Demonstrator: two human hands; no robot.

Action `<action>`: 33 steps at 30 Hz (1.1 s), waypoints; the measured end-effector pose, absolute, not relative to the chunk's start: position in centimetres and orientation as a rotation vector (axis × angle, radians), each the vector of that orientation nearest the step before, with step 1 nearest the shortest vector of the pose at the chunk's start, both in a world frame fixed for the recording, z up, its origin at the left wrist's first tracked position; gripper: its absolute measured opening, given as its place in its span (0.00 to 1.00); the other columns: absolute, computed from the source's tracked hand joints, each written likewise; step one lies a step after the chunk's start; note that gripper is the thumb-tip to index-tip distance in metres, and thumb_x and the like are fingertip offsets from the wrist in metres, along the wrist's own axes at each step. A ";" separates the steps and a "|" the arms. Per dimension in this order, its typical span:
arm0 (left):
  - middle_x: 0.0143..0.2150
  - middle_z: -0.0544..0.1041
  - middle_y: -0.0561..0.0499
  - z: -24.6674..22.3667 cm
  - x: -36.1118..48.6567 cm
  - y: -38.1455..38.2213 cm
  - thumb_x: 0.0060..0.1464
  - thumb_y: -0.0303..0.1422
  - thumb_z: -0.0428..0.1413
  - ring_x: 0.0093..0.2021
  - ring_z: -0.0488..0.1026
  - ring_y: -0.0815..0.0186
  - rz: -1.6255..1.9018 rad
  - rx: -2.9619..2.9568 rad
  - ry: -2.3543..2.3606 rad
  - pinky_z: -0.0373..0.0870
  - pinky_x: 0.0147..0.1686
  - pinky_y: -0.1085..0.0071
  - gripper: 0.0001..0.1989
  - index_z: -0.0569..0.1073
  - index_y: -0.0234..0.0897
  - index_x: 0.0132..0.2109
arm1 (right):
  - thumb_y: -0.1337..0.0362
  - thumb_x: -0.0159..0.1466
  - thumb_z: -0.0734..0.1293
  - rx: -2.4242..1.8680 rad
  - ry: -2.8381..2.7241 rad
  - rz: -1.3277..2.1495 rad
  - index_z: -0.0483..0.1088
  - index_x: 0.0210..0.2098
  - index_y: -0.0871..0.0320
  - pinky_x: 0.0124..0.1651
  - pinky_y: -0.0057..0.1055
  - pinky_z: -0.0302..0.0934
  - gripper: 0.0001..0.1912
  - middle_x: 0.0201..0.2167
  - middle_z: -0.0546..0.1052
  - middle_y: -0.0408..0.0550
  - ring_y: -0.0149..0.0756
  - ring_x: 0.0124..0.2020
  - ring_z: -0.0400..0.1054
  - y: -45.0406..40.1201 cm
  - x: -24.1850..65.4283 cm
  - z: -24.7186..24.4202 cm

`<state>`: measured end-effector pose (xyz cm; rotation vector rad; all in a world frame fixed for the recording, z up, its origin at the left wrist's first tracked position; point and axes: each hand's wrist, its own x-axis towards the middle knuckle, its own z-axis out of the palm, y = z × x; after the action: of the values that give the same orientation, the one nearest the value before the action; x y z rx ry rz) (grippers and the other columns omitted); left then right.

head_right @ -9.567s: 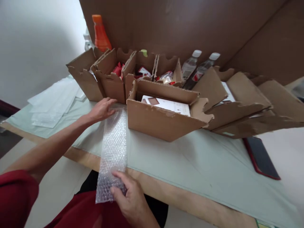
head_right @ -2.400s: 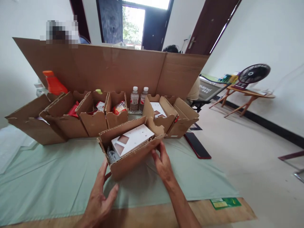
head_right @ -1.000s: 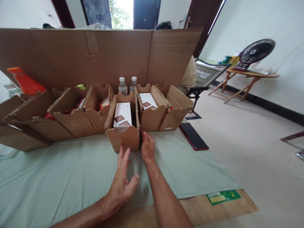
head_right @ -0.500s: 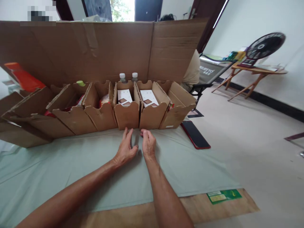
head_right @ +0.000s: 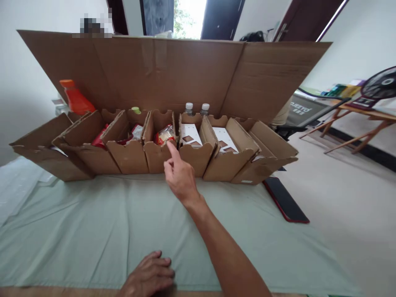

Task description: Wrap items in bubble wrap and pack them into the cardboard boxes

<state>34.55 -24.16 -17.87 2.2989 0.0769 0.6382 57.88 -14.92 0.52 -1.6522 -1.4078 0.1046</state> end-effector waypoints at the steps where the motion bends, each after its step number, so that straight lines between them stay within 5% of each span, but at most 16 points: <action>1: 0.50 0.85 0.45 -17.5 34.6 -24.0 0.67 0.41 0.54 0.57 0.80 0.56 0.624 2.256 0.086 0.69 0.65 0.54 0.18 0.76 0.50 0.61 | 0.64 0.65 0.62 -1.747 -1.469 0.049 0.63 0.69 0.50 0.42 0.34 0.67 0.32 0.30 0.80 0.41 0.38 0.30 0.73 -13.3 57.8 1.6; 5: 0.46 0.85 0.44 -14.6 35.0 -23.3 0.66 0.43 0.56 0.51 0.82 0.56 0.661 2.128 0.098 0.73 0.62 0.55 0.17 0.78 0.46 0.58 | 0.67 0.61 0.65 -1.983 -1.534 -0.075 0.79 0.47 0.54 0.38 0.37 0.63 0.16 0.27 0.80 0.50 0.47 0.31 0.74 -9.3 57.3 3.8; 11: 0.53 0.82 0.41 -12.6 33.6 -24.2 0.61 0.28 0.55 0.51 0.82 0.56 1.077 1.944 0.412 0.81 0.46 0.63 0.18 0.77 0.43 0.56 | 0.65 0.66 0.62 -1.932 -1.603 -0.130 0.76 0.34 0.52 0.32 0.31 0.58 0.10 0.27 0.80 0.47 0.40 0.28 0.73 -17.0 54.2 2.7; 18: 0.66 0.70 0.40 -9.7 29.9 -22.0 0.64 0.32 0.55 0.66 0.70 0.51 1.184 1.860 0.980 0.74 0.60 0.52 0.22 0.69 0.44 0.64 | 0.67 0.65 0.64 -1.757 -1.584 -0.209 0.76 0.45 0.45 0.42 0.38 0.71 0.13 0.34 0.82 0.43 0.41 0.31 0.77 -35.6 55.4 1.1; 23: 0.72 0.62 0.39 -7.5 31.0 -19.6 0.61 0.39 0.59 0.69 0.65 0.48 1.018 1.800 0.991 0.69 0.63 0.46 0.38 0.55 0.45 0.74 | 0.57 0.64 0.68 -2.040 -0.946 -0.226 0.66 0.66 0.48 0.43 0.42 0.75 0.30 0.54 0.80 0.53 0.51 0.50 0.78 -44.2 58.9 -2.4; 27: 0.70 0.67 0.38 -7.2 33.8 -20.2 0.60 0.39 0.58 0.69 0.65 0.47 0.827 1.798 0.751 0.65 0.66 0.46 0.33 0.62 0.40 0.70 | 0.47 0.58 0.73 -2.098 -1.089 -0.022 0.76 0.53 0.50 0.42 0.46 0.76 0.26 0.47 0.83 0.55 0.58 0.49 0.78 -44.9 58.5 -6.3; 33: 0.55 0.78 0.43 -7.0 36.0 -18.9 0.62 0.34 0.54 0.54 0.75 0.57 0.900 1.669 0.842 0.74 0.55 0.58 0.20 0.69 0.36 0.60 | 0.48 0.66 0.66 -1.979 -1.128 0.091 0.74 0.43 0.54 0.44 0.42 0.73 0.17 0.39 0.83 0.52 0.49 0.41 0.78 -36.5 58.2 -6.8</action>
<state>36.01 -18.90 -7.05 1.6694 0.8416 0.8996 58.17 -36.54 -6.83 -1.9785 -1.1283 0.0906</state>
